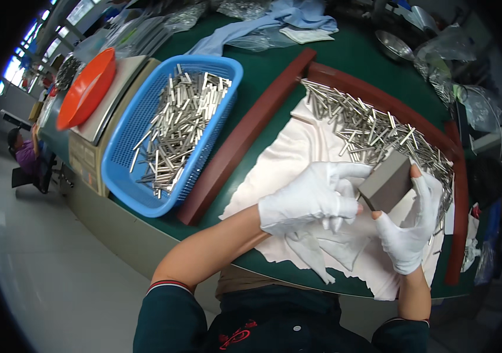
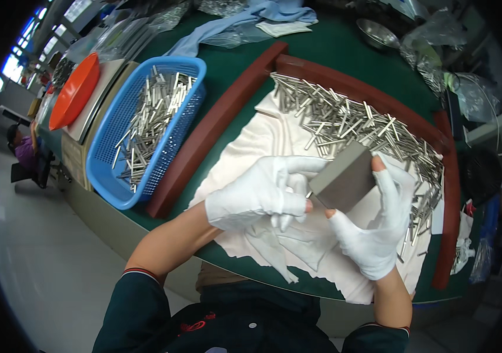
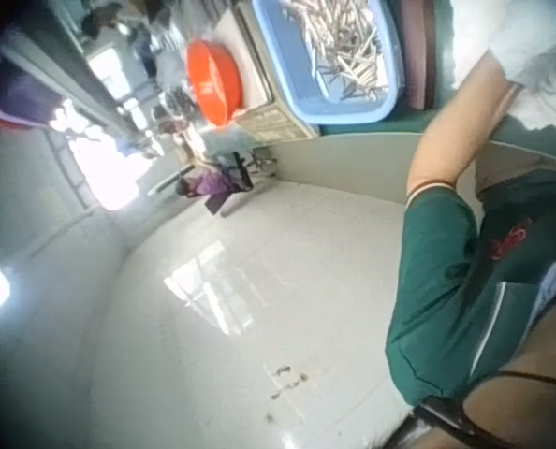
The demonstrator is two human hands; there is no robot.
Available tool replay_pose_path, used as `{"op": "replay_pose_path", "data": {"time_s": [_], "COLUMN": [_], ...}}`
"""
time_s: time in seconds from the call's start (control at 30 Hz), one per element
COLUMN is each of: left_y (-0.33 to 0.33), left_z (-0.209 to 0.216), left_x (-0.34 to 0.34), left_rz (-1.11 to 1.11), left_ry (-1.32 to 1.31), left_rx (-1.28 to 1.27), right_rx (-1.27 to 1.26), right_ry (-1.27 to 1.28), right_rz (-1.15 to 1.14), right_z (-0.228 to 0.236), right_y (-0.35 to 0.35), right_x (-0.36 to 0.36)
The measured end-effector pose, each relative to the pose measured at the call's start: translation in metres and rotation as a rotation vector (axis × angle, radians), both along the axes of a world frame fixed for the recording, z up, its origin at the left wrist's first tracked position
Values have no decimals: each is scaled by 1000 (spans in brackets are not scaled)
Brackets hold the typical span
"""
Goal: Polishing small metal pins using an abrasive block.
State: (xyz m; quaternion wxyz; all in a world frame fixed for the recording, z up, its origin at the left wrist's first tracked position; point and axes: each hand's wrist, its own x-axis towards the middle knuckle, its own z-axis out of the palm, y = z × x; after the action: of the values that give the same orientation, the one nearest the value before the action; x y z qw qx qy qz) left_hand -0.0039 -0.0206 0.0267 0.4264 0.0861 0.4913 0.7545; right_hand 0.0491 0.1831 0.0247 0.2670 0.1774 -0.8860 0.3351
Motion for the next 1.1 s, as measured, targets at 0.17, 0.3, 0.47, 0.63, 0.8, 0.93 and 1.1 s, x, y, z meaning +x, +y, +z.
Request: {"op": "replay_pose_path", "data": {"time_s": [0.17, 0.3, 0.47, 0.63, 0.8, 0.93, 1.1], "left_y": [6, 7, 1, 10, 6, 8, 10], "left_z": [1, 2, 3, 5, -2, -1, 7], "left_x": [0, 1, -2, 2, 0, 2, 1], "left_rz": [-65, 39, 30, -37, 1, 13, -4], "left_ry": [-35, 33, 33, 22, 23, 25, 34], "left_rx": [-39, -14, -41, -159, -53, -89, -134], "right_rx": [-59, -81, -73, 23, 9, 43, 24], "right_ry": [-23, -38, 46, 73, 62, 104, 87], "right_rz": [29, 51, 62, 49, 53, 63, 55], "right_z": [-5, -6, -7, 1, -4, -1, -3], "right_y": [1, 3, 5, 0, 3, 1, 1], "right_x": [-1, 2, -4, -4, -2, -5, -5]}}
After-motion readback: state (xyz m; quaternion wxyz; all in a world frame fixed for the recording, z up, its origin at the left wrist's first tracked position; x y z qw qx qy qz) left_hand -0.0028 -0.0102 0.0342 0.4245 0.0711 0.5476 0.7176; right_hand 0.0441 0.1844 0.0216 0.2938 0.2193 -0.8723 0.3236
